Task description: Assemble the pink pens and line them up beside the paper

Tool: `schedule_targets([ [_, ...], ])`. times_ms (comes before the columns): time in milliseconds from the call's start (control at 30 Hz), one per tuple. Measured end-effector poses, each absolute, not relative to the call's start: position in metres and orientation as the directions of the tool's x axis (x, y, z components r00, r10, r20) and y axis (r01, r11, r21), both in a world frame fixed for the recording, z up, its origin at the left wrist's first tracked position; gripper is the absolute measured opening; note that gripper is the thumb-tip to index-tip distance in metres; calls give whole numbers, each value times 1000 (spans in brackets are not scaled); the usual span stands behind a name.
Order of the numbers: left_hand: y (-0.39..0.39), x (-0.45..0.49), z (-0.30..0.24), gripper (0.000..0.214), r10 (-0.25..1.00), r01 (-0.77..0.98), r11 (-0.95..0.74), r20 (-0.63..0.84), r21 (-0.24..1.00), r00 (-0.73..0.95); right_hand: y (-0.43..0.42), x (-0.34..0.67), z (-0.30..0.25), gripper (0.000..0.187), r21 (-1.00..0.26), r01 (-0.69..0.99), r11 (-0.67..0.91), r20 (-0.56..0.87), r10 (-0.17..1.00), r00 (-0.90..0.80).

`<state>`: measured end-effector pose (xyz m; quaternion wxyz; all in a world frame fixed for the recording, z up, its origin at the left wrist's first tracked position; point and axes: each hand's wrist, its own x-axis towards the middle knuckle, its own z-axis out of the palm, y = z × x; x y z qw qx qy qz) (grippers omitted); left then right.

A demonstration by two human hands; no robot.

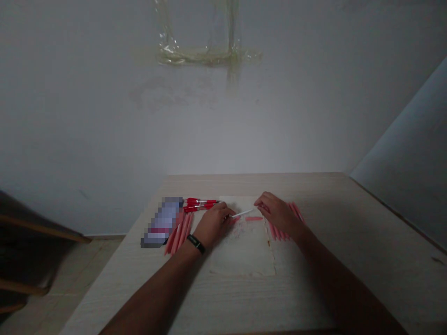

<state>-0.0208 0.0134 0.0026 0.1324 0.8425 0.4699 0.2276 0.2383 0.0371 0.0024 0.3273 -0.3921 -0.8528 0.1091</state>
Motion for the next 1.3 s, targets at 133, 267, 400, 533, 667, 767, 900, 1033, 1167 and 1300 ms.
schedule_targets([
  [133, 12, -19, 5, 23, 864, 742, -503, 244, 444, 440, 35, 236, 5, 14, -426, 602, 675, 461, 735, -498],
  [267, 11, -19, 7, 25, 867, 742, -498, 238, 449, 438, 35, 236, 4, 15, -414, 600, 684, 450, 727, -518],
  [400, 11, -21, 6, 25, 859, 729, -512, 247, 455, 449, 37, 235, 0, 15, -409, 597, 690, 443, 722, -531],
  [533, 11, -21, 3, 24, 855, 726, -518, 253, 453, 453, 39, 235, -1, 14, -394, 613, 685, 428, 727, -537],
  [667, 13, -22, 1, 22, 855, 729, -519, 245, 446, 458, 38, 236, 0, 14, -383, 614, 690, 436, 721, -539],
  [767, 13, -22, 0, 22, 854, 731, -519, 239, 443, 461, 37, 235, 1, 14, -386, 608, 693, 438, 718, -541],
  [900, 14, -22, -1, 22, 850, 730, -526, 244, 437, 467, 34, 232, 1, 13, -389, 596, 703, 422, 711, -563],
  [1033, 13, -21, 0, 21, 840, 723, -542, 256, 427, 479, 30, 228, 0, 13, -402, 574, 714, 411, 700, -584],
  [1167, 12, -21, -1, 20, 830, 718, -557, 264, 417, 491, 29, 224, -2, 15, -407, 565, 718, 408, 696, -591],
  [1300, 12, -21, -3, 20, 836, 721, -549, 268, 424, 479, 31, 226, -5, 18, -408, 583, 703, 405, 711, -574],
])
